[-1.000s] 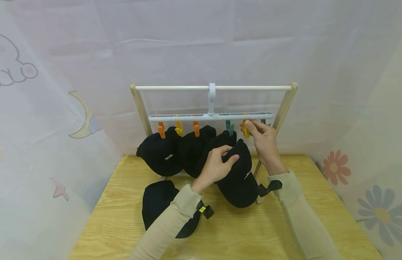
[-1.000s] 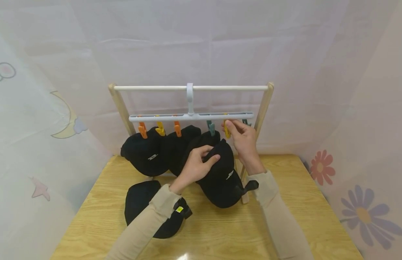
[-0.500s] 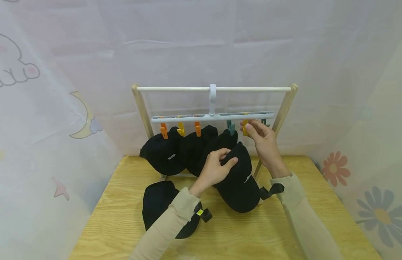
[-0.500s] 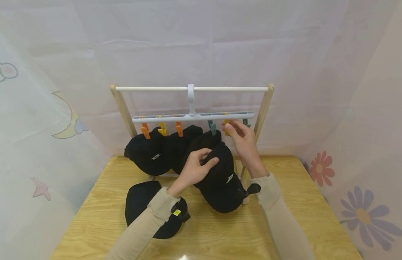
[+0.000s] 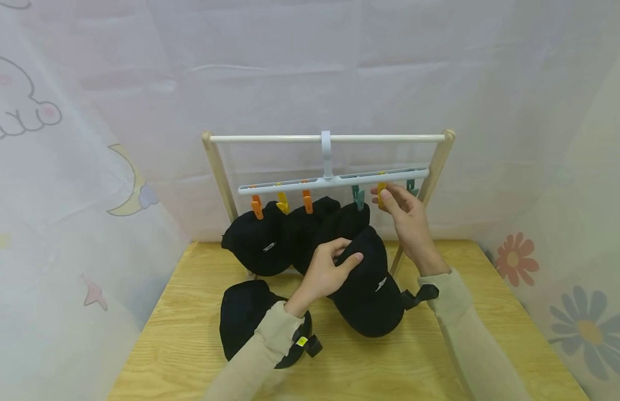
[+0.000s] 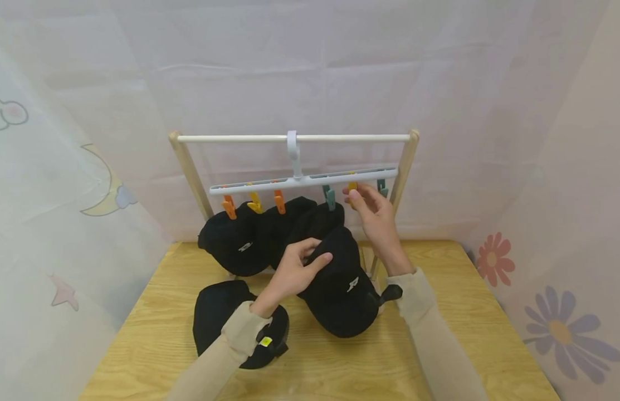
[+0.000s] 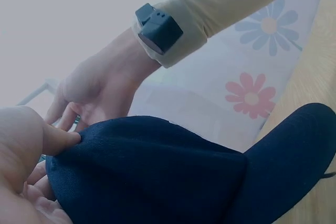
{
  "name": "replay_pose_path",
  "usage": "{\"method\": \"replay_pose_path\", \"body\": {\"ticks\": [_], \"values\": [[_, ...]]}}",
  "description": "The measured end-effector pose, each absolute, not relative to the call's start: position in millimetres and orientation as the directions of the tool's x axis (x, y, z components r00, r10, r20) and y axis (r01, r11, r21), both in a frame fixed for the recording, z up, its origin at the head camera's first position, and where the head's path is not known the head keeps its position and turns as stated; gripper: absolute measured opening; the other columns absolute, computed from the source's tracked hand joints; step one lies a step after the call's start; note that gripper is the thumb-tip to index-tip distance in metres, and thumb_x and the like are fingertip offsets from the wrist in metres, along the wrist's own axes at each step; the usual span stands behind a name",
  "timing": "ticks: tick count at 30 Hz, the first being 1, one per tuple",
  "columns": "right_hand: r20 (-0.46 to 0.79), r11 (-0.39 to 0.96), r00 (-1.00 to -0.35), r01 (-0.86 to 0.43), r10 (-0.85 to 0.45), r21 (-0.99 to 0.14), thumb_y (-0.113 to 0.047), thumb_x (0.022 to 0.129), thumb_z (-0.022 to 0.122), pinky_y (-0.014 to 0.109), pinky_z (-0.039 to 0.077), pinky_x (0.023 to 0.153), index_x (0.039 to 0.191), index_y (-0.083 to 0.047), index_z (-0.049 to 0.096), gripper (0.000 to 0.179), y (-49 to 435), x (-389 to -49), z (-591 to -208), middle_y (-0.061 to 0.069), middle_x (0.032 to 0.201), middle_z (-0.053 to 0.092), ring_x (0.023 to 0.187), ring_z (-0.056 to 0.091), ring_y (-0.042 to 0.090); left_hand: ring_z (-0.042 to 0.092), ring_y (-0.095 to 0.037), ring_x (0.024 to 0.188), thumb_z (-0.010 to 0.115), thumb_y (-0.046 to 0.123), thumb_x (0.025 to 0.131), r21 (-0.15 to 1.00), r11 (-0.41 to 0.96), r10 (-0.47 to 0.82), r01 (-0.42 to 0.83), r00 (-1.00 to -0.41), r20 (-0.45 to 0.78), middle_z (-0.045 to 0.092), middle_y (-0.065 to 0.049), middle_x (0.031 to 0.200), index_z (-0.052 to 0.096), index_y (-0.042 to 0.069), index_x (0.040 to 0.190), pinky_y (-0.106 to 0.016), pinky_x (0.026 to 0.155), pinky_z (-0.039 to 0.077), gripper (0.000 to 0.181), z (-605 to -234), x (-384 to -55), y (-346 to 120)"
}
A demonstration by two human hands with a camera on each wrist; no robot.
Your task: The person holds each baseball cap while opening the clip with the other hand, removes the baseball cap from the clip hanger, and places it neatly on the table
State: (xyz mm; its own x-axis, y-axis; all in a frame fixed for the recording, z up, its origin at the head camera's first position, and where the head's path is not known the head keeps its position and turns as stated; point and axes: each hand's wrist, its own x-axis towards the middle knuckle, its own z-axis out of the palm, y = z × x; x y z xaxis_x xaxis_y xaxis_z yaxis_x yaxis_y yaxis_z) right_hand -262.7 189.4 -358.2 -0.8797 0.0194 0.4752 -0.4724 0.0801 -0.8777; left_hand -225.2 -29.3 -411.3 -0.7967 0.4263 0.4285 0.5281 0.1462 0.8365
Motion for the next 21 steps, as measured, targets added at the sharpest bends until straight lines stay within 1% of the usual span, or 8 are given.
{"method": "replay_pose_path", "body": {"ticks": [3, 7, 10, 13, 16, 21], "values": [[0.466, 0.109, -0.884, -0.462, 0.019, -0.88, -0.035, 0.113, 0.056, 0.021, 0.051, 0.105, 0.149, -0.004, 0.058, 0.048, 189.6, -262.1, -360.7, 0.007, 0.136, 0.069, 0.121, 0.067, 0.019, 0.073, -0.013, 0.089, 0.072, 0.02, 0.104, 0.838, 0.135, 0.428, 0.529, -0.794, 0.433, 0.08, -0.013, 0.096, 0.075, 0.003, 0.115, -0.025, 0.081, 0.057, 0.021, -412.8, -221.8, -32.0], [0.444, 0.131, -0.896, -0.438, 0.019, -0.89, -0.036, 0.112, 0.057, 0.022, 0.051, 0.104, 0.15, -0.005, 0.057, 0.049, 190.7, -259.3, -366.3, 0.006, 0.136, 0.069, 0.123, 0.066, 0.022, 0.069, -0.008, 0.085, 0.072, 0.02, 0.104, 0.845, 0.123, 0.42, 0.521, -0.798, 0.431, 0.08, -0.014, 0.094, 0.075, 0.002, 0.114, -0.024, 0.079, 0.056, 0.021, -413.5, -217.6, -34.4], [0.421, 0.154, -0.907, -0.413, 0.022, -0.898, -0.036, 0.112, 0.058, 0.021, 0.05, 0.106, 0.15, -0.004, 0.056, 0.049, 193.0, -255.0, -373.9, 0.006, 0.138, 0.068, 0.123, 0.065, 0.02, 0.067, -0.005, 0.084, 0.072, 0.02, 0.104, 0.851, 0.117, 0.417, 0.512, -0.803, 0.426, 0.079, -0.015, 0.092, 0.075, 0.002, 0.114, -0.024, 0.078, 0.055, 0.02, -413.5, -214.8, -34.9], [0.41, 0.196, -0.912, -0.399, 0.021, -0.896, -0.033, 0.112, 0.058, 0.018, 0.047, 0.107, 0.151, -0.002, 0.054, 0.05, 197.4, -248.3, -385.0, 0.012, 0.143, 0.064, 0.124, 0.063, 0.013, 0.067, -0.005, 0.084, 0.072, 0.017, 0.104, 0.851, 0.106, 0.417, 0.514, -0.8, 0.432, 0.079, -0.016, 0.092, 0.074, 0.001, 0.115, -0.025, 0.078, 0.056, 0.02, -413.9, -212.8, -35.0], [0.414, 0.255, -0.91, -0.394, 0.027, -0.883, -0.029, 0.112, 0.059, 0.013, 0.045, 0.105, 0.151, 0.0, 0.053, 0.049, 203.9, -238.3, -398.4, 0.018, 0.146, 0.061, 0.123, 0.061, 0.005, 0.068, -0.005, 0.086, 0.072, 0.018, 0.104, 0.851, 0.101, 0.415, 0.515, -0.8, 0.434, 0.08, -0.016, 0.093, 0.074, 0.001, 0.116, -0.025, 0.079, 0.056, 0.021, -414.7, -211.5, -34.5], [0.403, 0.333, -0.914, -0.365, 0.052, -0.87, -0.024, 0.111, 0.061, 0.008, 0.044, 0.102, 0.148, 0.001, 0.056, 0.045, 216.8, -217.1, -426.8, 0.021, 0.145, 0.062, 0.117, 0.06, -0.006, 0.07, -0.005, 0.085, 0.071, 0.02, 0.104, 0.859, 0.086, 0.415, 0.505, -0.802, 0.43, 0.08, -0.016, 0.095, 0.075, 0.002, 0.117, -0.024, 0.078, 0.057, 0.022, -415.4, -207.4, -33.7]]}}
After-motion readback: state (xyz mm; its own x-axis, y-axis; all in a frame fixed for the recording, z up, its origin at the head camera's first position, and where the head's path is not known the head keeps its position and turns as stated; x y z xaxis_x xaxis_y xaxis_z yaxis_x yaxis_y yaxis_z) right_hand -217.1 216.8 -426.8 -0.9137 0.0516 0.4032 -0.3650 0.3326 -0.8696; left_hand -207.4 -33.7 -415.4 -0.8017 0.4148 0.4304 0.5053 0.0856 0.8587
